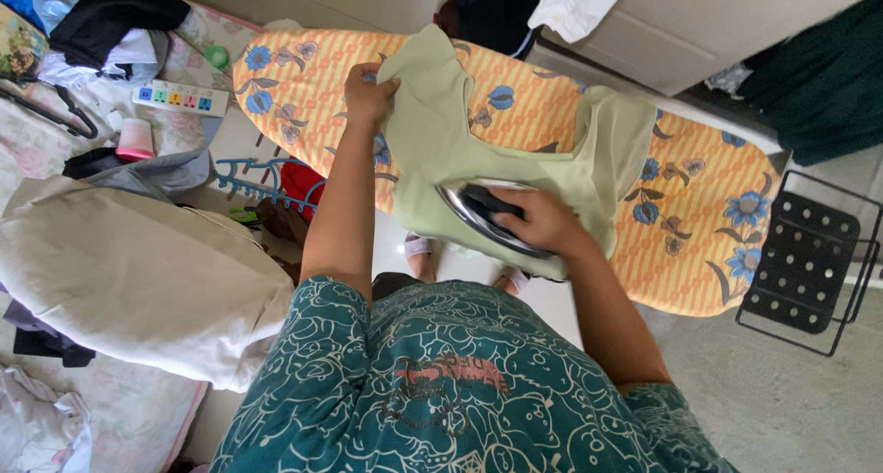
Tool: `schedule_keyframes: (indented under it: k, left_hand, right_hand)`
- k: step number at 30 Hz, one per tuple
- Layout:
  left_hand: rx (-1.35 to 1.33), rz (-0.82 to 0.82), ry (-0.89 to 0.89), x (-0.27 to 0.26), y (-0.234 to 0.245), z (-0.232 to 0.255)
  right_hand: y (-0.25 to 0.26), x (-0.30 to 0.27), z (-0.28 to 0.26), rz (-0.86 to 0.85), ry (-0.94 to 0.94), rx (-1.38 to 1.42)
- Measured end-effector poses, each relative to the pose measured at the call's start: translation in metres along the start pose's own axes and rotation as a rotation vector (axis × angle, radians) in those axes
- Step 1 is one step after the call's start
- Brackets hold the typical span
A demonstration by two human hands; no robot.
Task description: The person irons a light green garment on an ironing board using an iron, then picks it up and folds it by hand.
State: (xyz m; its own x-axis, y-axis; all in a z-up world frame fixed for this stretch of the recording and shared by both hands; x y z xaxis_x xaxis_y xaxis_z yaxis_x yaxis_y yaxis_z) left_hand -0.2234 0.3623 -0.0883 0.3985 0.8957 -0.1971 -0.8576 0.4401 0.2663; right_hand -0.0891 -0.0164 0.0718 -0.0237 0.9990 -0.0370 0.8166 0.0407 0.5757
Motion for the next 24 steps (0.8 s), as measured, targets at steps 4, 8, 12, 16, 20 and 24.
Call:
schedule_keyframes:
  k: [4, 8, 12, 16, 20, 24]
  left_hand:
    - [-0.249, -0.078, 0.010, 0.015, -0.013, 0.029]
    - [-0.236, 0.039, 0.006, 0.012, 0.014, 0.057]
    - [0.221, 0.292, -0.158, -0.007, 0.039, 0.080]
    - [0.353, -0.037, -0.690, 0.010, -0.004, 0.105]
    - [0.694, -0.452, -0.651, 0.009, -0.079, 0.123]
    - [0.922, -0.285, -0.687, 0.016, -0.081, 0.131]
  right_hand:
    - [-0.008, 0.038, -0.010, 0.098, -0.273, 0.012]
    - [-0.004, 0.052, -0.018, 0.224, -0.463, 0.065]
    - [-0.007, 0.057, -0.012, 0.187, -0.584, 0.035]
    - [-0.007, 0.064, -0.004, 0.173, -0.476, 0.113]
    - [-0.008, 0.073, -0.002, 0.195, -0.439, 0.085]
    - [-0.010, 0.094, -0.006, 0.323, -0.550, 0.016]
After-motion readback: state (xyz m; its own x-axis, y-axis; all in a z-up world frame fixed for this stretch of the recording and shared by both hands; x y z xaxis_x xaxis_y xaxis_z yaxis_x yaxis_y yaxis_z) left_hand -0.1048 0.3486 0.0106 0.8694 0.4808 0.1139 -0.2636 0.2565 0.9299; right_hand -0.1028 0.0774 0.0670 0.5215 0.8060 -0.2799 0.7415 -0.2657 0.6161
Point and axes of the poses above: each hand's wrist, its own x-axis towards the middle knuckle, its own y-axis out of the back of the hand, z = x × y, the point moved 5 cm from there along x, towards the middle knuckle, and after that the axes turned 6 degrees about -z, right-handed, at the moved point
